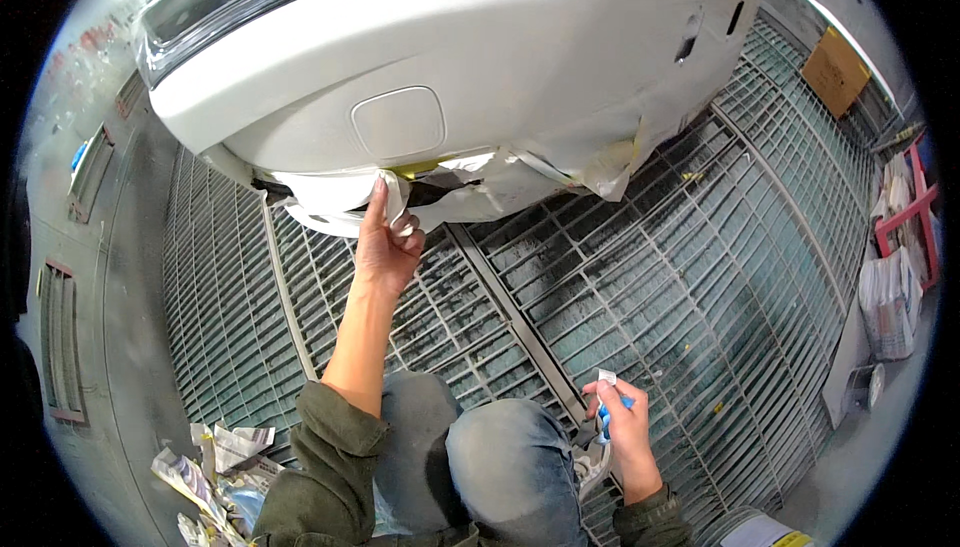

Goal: The person removes masking tape and newspaper coverings from the front bumper and headlight area of a white car. They peel off strips of yellow tape and crumpled newspaper, revealing the painted surface underneath.

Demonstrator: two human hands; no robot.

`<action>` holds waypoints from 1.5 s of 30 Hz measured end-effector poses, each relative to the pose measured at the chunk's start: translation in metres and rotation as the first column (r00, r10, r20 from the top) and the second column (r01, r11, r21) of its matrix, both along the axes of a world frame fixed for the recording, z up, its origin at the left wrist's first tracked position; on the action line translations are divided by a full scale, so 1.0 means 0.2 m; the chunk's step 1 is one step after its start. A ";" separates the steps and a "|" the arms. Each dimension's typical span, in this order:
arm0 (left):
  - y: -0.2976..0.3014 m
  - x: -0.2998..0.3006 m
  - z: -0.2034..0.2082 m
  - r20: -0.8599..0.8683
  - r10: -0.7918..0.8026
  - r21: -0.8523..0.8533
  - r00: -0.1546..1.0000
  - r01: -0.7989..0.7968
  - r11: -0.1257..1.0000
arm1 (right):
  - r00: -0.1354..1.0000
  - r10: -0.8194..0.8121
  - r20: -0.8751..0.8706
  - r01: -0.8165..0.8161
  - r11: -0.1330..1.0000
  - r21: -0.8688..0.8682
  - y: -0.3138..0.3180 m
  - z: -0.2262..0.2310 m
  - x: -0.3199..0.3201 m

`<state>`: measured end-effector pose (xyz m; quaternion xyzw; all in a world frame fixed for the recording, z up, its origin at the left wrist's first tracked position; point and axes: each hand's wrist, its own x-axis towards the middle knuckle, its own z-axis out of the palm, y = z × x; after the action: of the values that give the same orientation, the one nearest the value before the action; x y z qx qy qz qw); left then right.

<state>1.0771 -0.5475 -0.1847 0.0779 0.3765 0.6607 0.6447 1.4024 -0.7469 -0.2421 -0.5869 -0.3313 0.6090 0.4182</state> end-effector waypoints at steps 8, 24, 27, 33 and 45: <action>-0.37 -0.33 0.02 -0.292 0.075 -0.022 0.953 -0.085 0.996 | 0.989 0.142 0.045 -0.144 0.988 0.061 0.16 0.05 -0.10; -1.26 -0.88 -0.10 -0.286 0.355 0.006 0.890 -0.368 0.930 | 0.563 0.809 -0.170 -0.797 0.586 0.148 0.69 0.35 -1.27; -1.28 -0.81 -0.10 -0.348 0.286 -0.016 0.893 -0.311 0.950 | 0.439 0.883 -0.168 -0.877 0.461 0.132 0.72 0.30 -1.51; -1.27 -0.61 -0.18 -0.607 0.087 -0.031 0.790 -0.133 0.991 | 0.440 0.827 -0.350 -0.818 0.530 0.223 0.71 0.39 -1.93; -0.31 -1.30 0.02 -0.637 0.022 -0.096 0.771 -0.107 0.990 | 0.670 0.724 0.164 -0.742 0.642 0.194 0.69 0.17 -1.84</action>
<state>0.8177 -0.6086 -0.1797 0.2416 0.6153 0.5922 0.4607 1.0350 -0.6083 -0.2084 -0.3676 -0.6272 0.6591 0.1925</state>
